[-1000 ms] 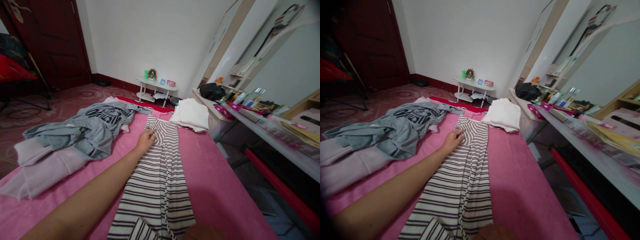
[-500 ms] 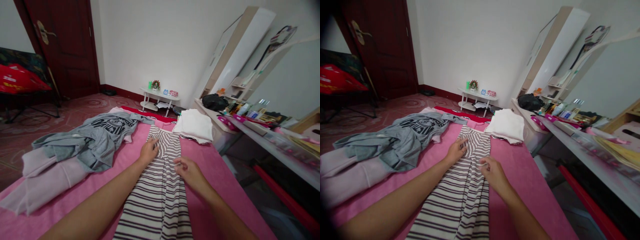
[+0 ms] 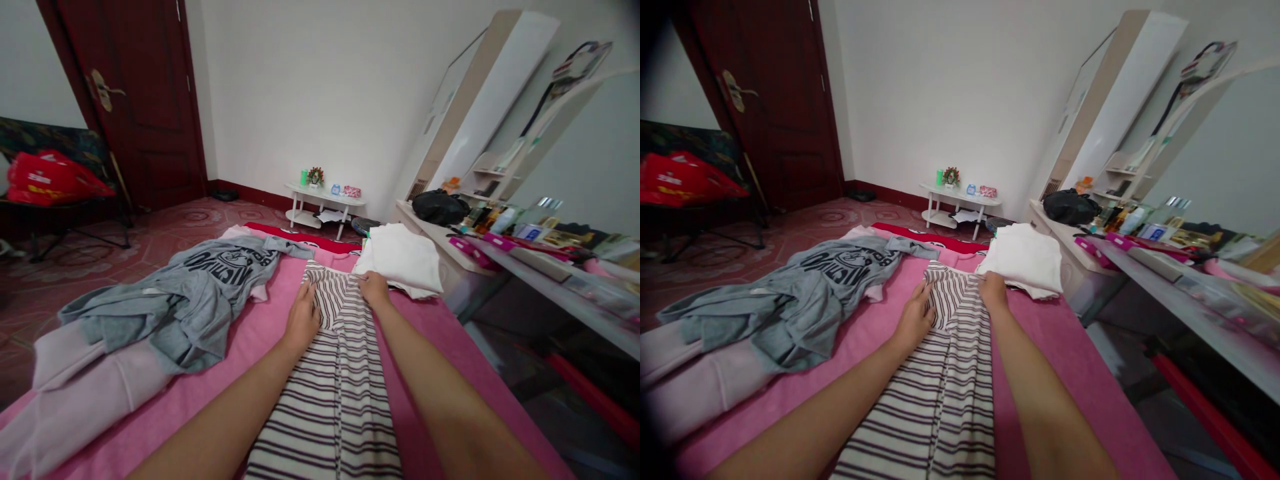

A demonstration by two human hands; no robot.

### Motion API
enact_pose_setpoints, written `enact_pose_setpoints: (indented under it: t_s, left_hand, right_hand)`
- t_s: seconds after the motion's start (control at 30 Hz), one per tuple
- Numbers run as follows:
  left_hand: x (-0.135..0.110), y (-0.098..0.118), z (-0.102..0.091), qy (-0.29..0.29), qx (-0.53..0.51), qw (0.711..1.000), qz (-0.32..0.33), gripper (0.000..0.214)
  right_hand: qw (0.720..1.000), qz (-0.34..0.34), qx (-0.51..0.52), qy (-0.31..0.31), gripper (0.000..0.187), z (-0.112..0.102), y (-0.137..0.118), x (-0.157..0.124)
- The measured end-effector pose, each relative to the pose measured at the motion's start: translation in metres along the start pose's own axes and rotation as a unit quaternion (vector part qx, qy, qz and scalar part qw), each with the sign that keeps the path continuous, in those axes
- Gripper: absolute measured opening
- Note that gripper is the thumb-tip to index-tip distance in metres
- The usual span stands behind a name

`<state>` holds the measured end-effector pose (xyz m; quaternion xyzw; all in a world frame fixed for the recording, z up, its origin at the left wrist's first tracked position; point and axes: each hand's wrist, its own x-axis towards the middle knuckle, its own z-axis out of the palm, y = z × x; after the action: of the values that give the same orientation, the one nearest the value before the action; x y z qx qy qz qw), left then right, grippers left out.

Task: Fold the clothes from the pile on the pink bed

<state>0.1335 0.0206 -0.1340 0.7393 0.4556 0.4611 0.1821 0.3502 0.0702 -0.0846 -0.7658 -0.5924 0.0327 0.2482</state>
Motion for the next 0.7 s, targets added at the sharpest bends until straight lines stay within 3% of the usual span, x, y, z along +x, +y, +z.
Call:
enact_pose_setpoints:
  t_s: [0.17, 0.33, 0.53, 0.7]
  left_hand:
    - [0.005, 0.002, -0.002, -0.014, 0.03, 0.999, -0.001, 0.067]
    - [0.004, -0.002, 0.0, -0.019, 0.057, 0.998, -0.016, 0.059]
    - [-0.001, -0.006, -0.005, -0.002, 0.018, 1.0, -0.021, 0.059]
    - [-0.029, -0.007, -0.027, -0.075, 0.008, 0.996, 0.04, 0.062]
  right_hand:
    - [0.999, -0.011, -0.038, 0.012, 0.045, 0.021, -0.004, -0.006]
    - [0.994, -0.072, -0.072, -0.038, 0.048, 0.033, -0.006, -0.033]
    - [0.979, -0.128, -0.1, -0.123, 0.052, 0.013, 0.0, -0.081]
    - [0.959, -0.208, -0.114, -0.154, 0.053, -0.013, 0.009, -0.149]
